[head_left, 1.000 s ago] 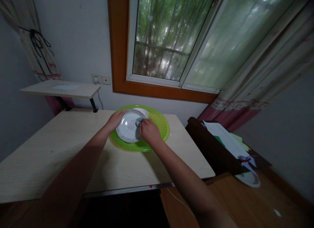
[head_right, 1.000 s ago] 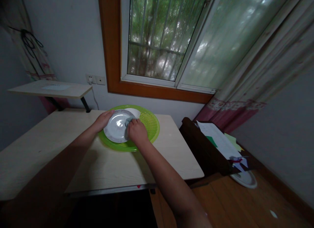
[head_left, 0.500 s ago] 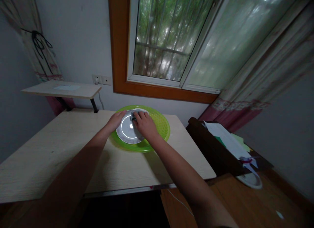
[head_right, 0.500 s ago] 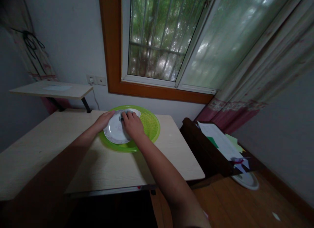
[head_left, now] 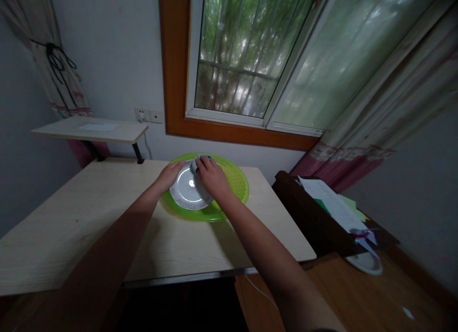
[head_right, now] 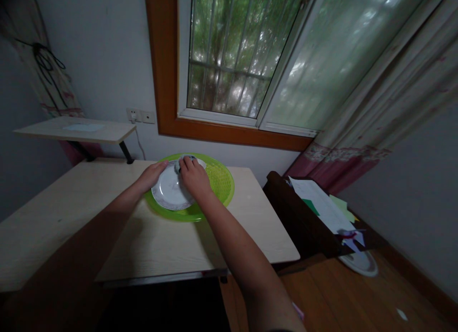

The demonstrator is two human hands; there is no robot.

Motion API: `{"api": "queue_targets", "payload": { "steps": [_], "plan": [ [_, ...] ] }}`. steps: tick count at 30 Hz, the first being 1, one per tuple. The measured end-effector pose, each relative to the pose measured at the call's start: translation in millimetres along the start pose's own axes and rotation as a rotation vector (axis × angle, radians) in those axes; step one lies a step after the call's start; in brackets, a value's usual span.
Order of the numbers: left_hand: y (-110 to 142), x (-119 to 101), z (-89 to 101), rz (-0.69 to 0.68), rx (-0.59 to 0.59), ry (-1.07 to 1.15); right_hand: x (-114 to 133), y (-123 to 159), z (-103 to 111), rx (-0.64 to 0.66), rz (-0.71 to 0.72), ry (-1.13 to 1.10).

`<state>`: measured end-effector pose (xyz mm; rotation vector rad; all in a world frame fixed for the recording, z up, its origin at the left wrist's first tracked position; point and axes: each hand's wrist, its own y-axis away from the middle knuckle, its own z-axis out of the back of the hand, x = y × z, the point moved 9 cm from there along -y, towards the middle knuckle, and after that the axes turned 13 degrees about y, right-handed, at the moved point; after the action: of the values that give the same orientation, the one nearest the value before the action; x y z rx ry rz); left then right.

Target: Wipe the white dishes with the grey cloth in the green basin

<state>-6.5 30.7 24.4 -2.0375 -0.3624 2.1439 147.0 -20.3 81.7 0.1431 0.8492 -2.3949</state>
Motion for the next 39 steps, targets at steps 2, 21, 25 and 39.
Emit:
{"api": "queue_targets", "payload": {
  "steps": [2,21,25,39],
  "plan": [
    [1,1,1.7,0.023,-0.015,-0.018,-8,3,-1,0.015,-0.03,0.005],
    [4,-2,-0.6,0.051,-0.012,-0.1,-38,9,-24,0.047,-0.105,-0.057],
    [4,-6,-2.9,0.003,0.001,-0.114,-18,-4,-13,0.017,-0.011,-0.081],
    [2,-2,-4.4,-0.023,0.018,-0.074,-15,-33,-22,0.134,-0.046,-0.083]
  ]
}}
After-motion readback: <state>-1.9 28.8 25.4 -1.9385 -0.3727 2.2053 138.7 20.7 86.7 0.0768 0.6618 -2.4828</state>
